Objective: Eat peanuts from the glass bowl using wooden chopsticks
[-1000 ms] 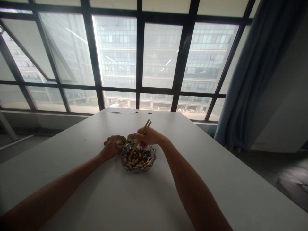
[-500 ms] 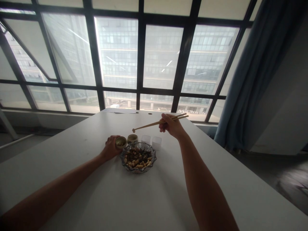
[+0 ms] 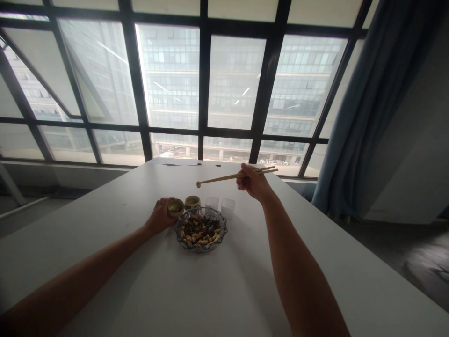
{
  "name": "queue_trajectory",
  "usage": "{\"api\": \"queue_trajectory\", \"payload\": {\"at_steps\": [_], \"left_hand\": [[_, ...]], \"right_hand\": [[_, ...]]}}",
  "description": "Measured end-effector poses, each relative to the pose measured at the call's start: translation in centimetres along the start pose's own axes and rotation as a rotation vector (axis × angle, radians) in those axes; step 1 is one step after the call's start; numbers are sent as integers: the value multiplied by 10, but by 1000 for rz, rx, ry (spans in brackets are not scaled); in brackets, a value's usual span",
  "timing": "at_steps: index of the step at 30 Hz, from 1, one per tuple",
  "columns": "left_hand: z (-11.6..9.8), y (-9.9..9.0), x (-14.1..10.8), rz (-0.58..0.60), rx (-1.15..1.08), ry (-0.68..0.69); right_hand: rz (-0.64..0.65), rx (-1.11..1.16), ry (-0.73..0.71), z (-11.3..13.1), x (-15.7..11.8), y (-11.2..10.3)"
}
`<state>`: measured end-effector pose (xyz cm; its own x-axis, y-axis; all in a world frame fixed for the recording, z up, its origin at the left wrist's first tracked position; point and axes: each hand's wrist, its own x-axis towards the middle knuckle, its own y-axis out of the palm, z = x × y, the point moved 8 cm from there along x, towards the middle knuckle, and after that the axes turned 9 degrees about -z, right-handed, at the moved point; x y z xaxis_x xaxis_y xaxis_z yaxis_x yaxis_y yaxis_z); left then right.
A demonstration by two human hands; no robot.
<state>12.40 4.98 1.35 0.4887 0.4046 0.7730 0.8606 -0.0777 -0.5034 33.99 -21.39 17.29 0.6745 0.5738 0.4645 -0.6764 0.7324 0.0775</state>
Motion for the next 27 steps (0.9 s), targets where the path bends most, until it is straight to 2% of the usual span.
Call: {"api": "queue_trajectory", "payload": {"at_steps": [5, 12, 18, 21, 25, 27], "left_hand": [[-1, -1, 1, 2, -22, -1], [-3, -3, 1, -3, -31, -16], [-4, -3, 2, 14, -37, -22], [-2, -3, 1, 11, -42, -21], [-1, -1, 1, 11, -41, -10], [0, 0, 1, 12, -36, -6]], "right_hand": [[8, -25, -14, 0, -1, 3], [112, -356, -74, 3, -12, 23], [162, -393, -55, 3, -16, 30], [243, -401, 9, -3, -20, 34], [440, -447, 170, -18, -30, 43], [476, -456, 198, -20, -32, 44]]}}
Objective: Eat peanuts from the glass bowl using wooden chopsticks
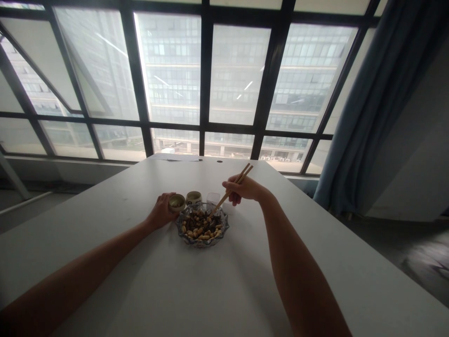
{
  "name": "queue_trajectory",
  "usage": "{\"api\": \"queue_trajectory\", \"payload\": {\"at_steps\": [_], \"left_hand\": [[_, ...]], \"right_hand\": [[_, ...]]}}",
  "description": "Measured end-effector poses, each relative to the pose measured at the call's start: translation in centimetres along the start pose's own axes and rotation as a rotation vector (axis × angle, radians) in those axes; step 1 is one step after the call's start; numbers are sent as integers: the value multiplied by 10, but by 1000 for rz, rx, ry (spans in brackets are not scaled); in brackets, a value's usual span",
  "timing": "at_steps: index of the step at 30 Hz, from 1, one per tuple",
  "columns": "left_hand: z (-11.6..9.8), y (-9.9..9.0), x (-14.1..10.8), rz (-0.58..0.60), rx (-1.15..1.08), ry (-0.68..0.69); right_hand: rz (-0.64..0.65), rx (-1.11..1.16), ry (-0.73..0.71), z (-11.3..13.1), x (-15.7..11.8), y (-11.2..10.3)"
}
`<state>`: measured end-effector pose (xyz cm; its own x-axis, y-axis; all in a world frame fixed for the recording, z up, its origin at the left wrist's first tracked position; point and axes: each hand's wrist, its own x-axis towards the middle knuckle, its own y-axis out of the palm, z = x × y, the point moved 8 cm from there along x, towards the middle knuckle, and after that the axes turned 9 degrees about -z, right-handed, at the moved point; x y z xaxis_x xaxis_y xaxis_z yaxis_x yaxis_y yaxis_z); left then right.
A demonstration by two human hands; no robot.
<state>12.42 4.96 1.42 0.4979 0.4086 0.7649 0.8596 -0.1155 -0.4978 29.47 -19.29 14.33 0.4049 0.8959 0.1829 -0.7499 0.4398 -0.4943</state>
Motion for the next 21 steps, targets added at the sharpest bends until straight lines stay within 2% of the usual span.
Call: {"api": "queue_trajectory", "payload": {"at_steps": [9, 12, 16, 18, 21], "left_hand": [[2, 1, 0, 9, 18, -7], [1, 0, 0, 16, 25, -11], [-1, -1, 1, 17, 44, -16], [-3, -2, 2, 23, 47, -14], [-8, -3, 2, 28, 38, 2]], "right_hand": [[9, 43, -7, -3, 1, -1], [-88, 81, -71, 1, 4, -7], [-339, 180, -237, 17, 9, -10], [-426, 230, -294, 23, 11, -1], [-440, 247, -341, 29, 16, 24]]}}
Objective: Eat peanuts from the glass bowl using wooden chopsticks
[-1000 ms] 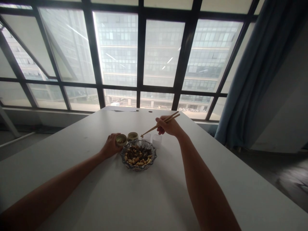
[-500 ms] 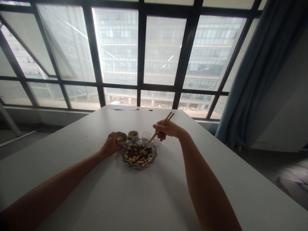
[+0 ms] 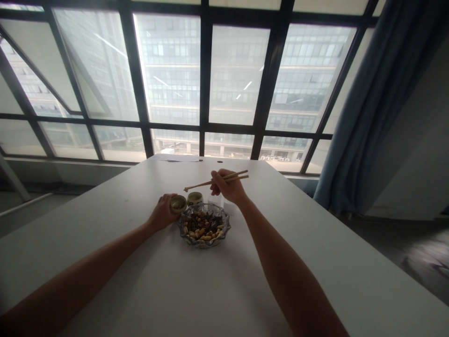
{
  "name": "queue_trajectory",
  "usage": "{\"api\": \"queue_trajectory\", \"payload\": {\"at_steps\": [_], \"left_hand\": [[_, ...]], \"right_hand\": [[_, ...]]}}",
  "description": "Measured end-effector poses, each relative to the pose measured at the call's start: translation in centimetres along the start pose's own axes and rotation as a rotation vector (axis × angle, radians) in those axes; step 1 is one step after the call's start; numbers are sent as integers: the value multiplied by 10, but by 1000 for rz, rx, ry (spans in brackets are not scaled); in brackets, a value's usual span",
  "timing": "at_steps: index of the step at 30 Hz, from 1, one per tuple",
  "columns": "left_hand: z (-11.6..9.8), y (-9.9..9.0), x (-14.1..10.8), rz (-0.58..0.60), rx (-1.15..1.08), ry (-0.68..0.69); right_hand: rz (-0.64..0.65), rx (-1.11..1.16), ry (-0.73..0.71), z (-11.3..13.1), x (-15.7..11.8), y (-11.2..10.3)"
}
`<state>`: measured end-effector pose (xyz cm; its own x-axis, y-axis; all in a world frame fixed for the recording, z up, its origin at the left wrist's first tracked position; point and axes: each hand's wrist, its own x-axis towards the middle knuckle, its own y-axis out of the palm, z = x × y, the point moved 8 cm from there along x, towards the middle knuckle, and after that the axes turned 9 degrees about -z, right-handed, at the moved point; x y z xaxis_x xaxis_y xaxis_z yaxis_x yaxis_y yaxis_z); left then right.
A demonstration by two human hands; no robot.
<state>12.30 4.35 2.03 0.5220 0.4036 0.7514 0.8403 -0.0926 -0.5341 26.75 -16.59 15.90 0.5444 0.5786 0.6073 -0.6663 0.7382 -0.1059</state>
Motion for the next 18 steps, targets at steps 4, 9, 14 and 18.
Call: {"api": "queue_trajectory", "payload": {"at_steps": [4, 9, 14, 18], "left_hand": [[-11, -4, -1, -24, -30, 57], [-18, -6, -3, -50, -59, 102], [-18, -6, -3, -63, -60, 121], [-17, -6, -3, -71, -57, 130]], "right_hand": [[55, 2, -15, -8, -10, 27], [98, -40, 15, -16, -16, 39], [102, -39, 17, -14, -18, 42], [103, -38, 34, -17, -18, 43]]}}
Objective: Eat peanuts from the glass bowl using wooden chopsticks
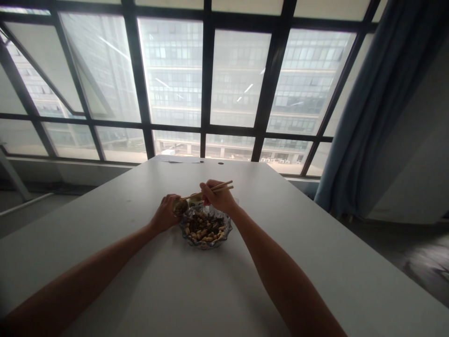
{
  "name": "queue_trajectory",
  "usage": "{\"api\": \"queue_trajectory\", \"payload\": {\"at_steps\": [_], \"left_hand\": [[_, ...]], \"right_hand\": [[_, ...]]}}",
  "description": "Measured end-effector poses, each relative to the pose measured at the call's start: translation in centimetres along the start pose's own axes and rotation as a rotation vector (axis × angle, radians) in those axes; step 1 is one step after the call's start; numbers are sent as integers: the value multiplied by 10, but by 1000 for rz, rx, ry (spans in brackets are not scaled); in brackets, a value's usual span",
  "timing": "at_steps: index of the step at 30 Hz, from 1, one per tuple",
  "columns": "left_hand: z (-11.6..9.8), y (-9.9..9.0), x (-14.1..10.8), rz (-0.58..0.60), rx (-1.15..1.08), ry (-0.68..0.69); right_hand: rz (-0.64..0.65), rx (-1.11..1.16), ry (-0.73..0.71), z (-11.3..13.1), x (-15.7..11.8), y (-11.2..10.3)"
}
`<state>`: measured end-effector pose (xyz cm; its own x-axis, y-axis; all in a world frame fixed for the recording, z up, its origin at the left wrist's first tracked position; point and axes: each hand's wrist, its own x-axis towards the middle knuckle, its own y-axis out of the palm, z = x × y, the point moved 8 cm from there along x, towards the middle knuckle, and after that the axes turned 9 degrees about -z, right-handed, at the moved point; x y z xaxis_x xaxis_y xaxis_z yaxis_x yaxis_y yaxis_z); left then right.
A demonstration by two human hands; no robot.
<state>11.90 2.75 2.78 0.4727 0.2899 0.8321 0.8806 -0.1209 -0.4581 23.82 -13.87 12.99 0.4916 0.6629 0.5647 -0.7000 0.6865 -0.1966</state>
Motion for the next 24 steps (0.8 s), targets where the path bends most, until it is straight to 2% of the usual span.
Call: {"api": "queue_trajectory", "payload": {"at_steps": [8, 18, 21, 24], "left_hand": [[4, -1, 1, -12, 2, -21], [22, 6, 0, 17, 9, -157], [26, 7, -1, 7, 9, -169], [32, 8, -2, 15, -4, -218]], "right_hand": [[74, 1, 61, -8, 2, 3], [-35, -23, 20, 17, 12, -45], [36, -80, 60, 18, 10, -49], [192, -129, 113, 15, 5, -42]]}}
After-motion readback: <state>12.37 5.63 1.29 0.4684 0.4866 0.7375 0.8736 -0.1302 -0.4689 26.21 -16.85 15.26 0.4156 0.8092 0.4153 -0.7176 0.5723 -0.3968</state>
